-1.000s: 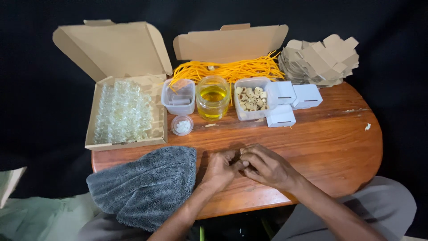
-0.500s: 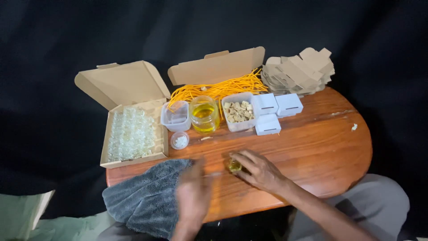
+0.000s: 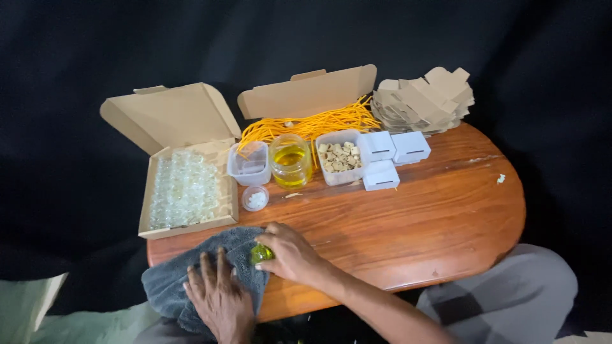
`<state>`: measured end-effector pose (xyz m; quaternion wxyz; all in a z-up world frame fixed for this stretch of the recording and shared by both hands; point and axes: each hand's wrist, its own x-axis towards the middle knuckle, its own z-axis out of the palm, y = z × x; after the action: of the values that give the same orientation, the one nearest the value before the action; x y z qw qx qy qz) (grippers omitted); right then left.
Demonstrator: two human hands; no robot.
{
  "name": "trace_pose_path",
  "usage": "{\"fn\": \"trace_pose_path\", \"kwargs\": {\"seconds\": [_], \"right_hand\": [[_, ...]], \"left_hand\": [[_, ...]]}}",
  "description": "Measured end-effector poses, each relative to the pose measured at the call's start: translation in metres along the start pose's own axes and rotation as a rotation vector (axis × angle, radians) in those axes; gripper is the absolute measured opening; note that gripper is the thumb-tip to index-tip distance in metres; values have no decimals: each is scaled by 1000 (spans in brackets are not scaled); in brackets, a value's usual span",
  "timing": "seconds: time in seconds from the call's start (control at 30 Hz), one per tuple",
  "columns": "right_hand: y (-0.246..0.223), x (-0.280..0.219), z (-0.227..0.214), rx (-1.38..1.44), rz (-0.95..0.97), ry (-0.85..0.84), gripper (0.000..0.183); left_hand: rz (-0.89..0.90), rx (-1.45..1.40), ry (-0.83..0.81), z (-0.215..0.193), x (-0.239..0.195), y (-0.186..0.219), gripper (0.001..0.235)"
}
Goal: Assembling small perfume bottles by attaching caps with strings and folding cardboard packaging boxes.
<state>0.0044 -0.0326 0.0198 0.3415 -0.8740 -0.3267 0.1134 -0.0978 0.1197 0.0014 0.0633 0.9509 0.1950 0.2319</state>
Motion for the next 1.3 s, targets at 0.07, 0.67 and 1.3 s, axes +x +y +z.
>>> {"fn": "trace_pose_path", "kwargs": {"seconds": [0.07,0.67,1.3], "right_hand": [[5,-8,-10,38,-10,7,63],[19,-48,-67,-67,-39,276,41],[109,-146,-86,-537,112,198,73]], "left_hand": [[4,81,33,-2,2,6,56],[118,-132,-241,-41,27,27,48],[565,-837,-383,59,67,114,36]]}}
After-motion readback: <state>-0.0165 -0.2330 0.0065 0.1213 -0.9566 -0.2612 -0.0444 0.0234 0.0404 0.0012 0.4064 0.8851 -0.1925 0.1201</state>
